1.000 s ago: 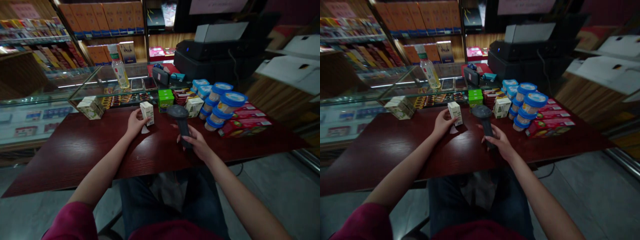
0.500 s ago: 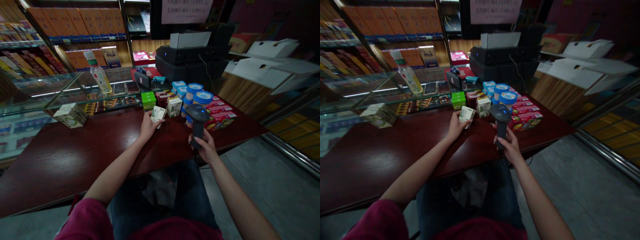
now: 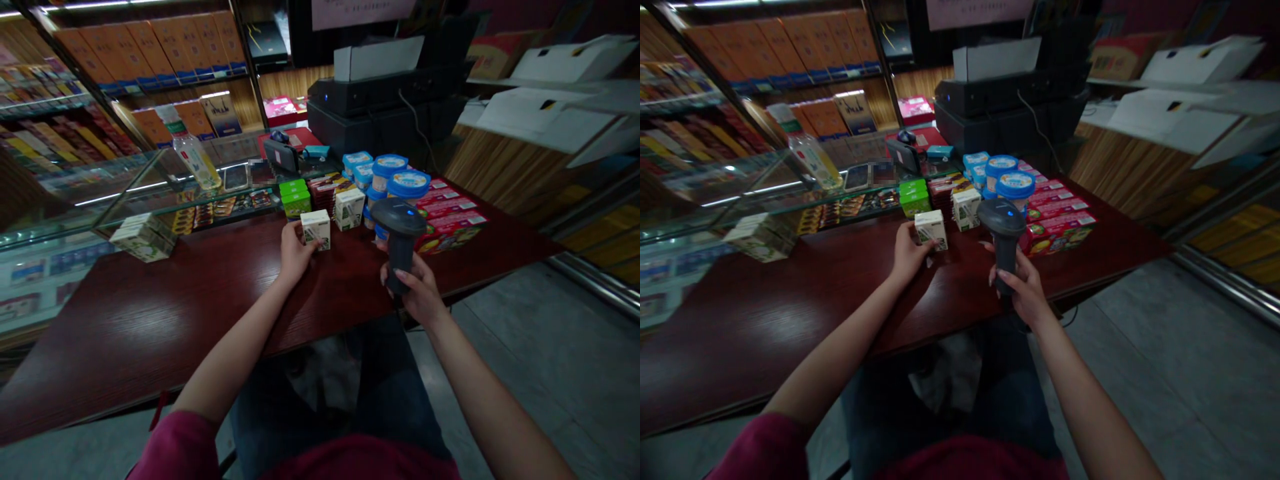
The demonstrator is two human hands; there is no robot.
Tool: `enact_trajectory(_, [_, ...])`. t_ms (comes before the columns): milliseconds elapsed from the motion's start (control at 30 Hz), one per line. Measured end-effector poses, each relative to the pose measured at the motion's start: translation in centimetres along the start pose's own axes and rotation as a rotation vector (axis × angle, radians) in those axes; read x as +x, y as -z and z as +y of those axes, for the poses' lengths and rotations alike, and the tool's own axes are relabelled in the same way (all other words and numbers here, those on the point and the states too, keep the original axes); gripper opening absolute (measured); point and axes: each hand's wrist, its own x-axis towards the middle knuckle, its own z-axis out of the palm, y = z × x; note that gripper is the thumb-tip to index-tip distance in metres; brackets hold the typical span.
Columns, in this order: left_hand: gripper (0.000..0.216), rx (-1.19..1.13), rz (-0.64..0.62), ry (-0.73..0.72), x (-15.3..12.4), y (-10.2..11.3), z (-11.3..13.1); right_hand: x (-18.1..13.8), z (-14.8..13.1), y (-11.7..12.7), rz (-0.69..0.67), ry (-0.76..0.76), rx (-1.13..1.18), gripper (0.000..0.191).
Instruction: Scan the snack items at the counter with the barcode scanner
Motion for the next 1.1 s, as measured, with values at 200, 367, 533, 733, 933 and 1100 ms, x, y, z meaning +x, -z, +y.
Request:
enact_trajectory(200, [0.058,0.038,0.173,0.005,1.3,-5.0,0.2,-0.3,-0.1,0.1,-0.056,-0.028,-0.027,0.055])
enact_trajectory(367, [0.052,0.153,0.116,-0.044,1.9,-5.7,0.9,-0.3,-0.2,0.2,-0.059,-0.029,-0.018,0.055])
enact_trajectory(533, [0.050,0.194,0.020,-0.051,2.4,-5.3,1.5,-0.1,-0.4,-0.3,-0.041,-0.059,-0.070,0.059])
enact_trajectory(733, [0.076,0.153,-0.064,-0.128,2.1,-2.2,1.0,0.0,-0.8,-0.2,-0.048,-0.117,-0.142,0.056])
enact_trajectory(933, [0.049,0.442,-0.101,-0.258,1.1,10.3,-2.0,1.5,-1.0,-2.2,-0.128,-0.195,-0.117,0.057])
enact_trajectory(1100, [0.044,0.555,0.291,-0.179,0.6,22.3,-4.6,4.7,0.2,-7.9,-0.337,-0.253,-0.078,0.054])
